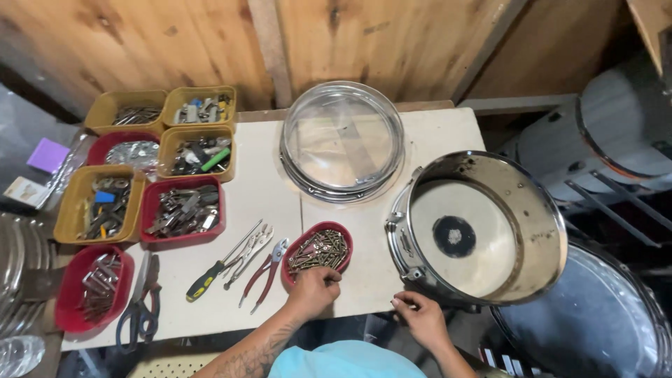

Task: The person selects small metal pins from a red container and inserts them into the lugs of a metal drum shell. The workspace contains various tools and hardware bins, and the person handles the pins and drum components by hand.

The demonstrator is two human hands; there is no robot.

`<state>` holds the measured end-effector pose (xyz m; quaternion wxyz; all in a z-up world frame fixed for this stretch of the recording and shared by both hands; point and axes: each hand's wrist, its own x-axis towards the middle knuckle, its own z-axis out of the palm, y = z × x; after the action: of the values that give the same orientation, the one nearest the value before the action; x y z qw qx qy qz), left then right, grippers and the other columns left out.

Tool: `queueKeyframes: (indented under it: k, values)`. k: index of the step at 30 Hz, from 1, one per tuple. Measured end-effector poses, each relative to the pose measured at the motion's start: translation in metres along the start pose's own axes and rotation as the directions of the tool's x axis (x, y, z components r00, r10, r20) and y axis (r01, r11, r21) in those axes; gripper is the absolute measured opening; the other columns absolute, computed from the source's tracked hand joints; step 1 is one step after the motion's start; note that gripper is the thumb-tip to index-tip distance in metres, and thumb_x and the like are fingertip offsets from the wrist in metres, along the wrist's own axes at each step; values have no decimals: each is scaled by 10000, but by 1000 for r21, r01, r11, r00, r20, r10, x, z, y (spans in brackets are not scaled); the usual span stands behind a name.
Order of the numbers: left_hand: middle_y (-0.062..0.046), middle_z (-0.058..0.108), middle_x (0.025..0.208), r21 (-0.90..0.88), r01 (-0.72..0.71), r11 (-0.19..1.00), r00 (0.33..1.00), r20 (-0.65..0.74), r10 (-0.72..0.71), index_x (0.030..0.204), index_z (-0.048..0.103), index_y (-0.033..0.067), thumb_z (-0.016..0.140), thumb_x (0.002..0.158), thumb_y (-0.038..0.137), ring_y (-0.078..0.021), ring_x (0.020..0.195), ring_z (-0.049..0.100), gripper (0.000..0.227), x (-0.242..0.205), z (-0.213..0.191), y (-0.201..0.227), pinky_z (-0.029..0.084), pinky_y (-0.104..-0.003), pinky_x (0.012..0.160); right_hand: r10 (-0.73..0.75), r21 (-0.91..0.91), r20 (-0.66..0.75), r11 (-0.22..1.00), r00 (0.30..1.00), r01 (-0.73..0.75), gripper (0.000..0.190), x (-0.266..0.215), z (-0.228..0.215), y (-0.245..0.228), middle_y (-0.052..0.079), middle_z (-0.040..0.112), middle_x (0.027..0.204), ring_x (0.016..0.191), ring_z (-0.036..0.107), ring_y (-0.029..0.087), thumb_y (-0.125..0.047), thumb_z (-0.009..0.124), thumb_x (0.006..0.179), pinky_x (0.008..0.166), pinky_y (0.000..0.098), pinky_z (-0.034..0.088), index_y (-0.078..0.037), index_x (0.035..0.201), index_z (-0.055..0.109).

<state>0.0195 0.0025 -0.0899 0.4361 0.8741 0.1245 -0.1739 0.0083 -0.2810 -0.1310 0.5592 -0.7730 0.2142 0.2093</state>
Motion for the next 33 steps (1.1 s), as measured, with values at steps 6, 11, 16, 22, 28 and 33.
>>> queueKeyframes:
  k: [6,11,16,22,28,33]
  values:
    - [10,811,910,-28,-138,990,984,114,140,959,805,174,665,785,203,-159,791,753,226,5,23,39,578,-309,808,77,306,-8,949,997,-71,226,4,-6,22,279,784,940,720,766,344,-87,695,942,626,413,654,81,1091,667]
    - [38,815,937,-108,-114,988,975,177,132,978,811,156,669,800,166,-105,830,740,227,24,32,65,571,-262,792,71,87,-26,994,997,-69,308,-22,-19,-15,171,819,863,710,780,217,-90,778,878,702,310,626,44,1155,800]
    - [-9,806,819,-345,-13,939,996,78,42,959,845,149,773,804,180,-94,695,698,174,77,56,64,570,-236,700,-81,-85,-27,993,996,79,269,-25,-36,-9,63,871,835,660,783,129,-143,811,835,685,239,630,-50,1082,863]
    - [-65,737,801,-529,167,832,976,206,-65,1035,796,86,764,912,84,-110,572,601,127,86,57,99,519,-241,515,-80,-233,-28,970,996,71,260,-5,-65,67,2,903,891,800,770,52,-241,837,798,781,205,599,-130,1026,894]
    - [-57,775,905,-487,166,857,975,210,-69,1040,774,122,743,942,113,-112,601,648,103,75,44,118,548,-251,556,191,-360,-222,895,956,-262,299,-1,-103,152,-46,895,814,737,751,20,-307,900,741,799,161,579,-218,1026,916]
    - [-16,745,947,-453,39,891,988,153,34,991,739,117,754,921,111,-129,791,679,72,89,53,106,581,-269,730,332,-133,-181,925,926,-357,295,-6,-135,203,71,796,715,652,673,106,-149,905,765,690,219,536,-74,1050,905]
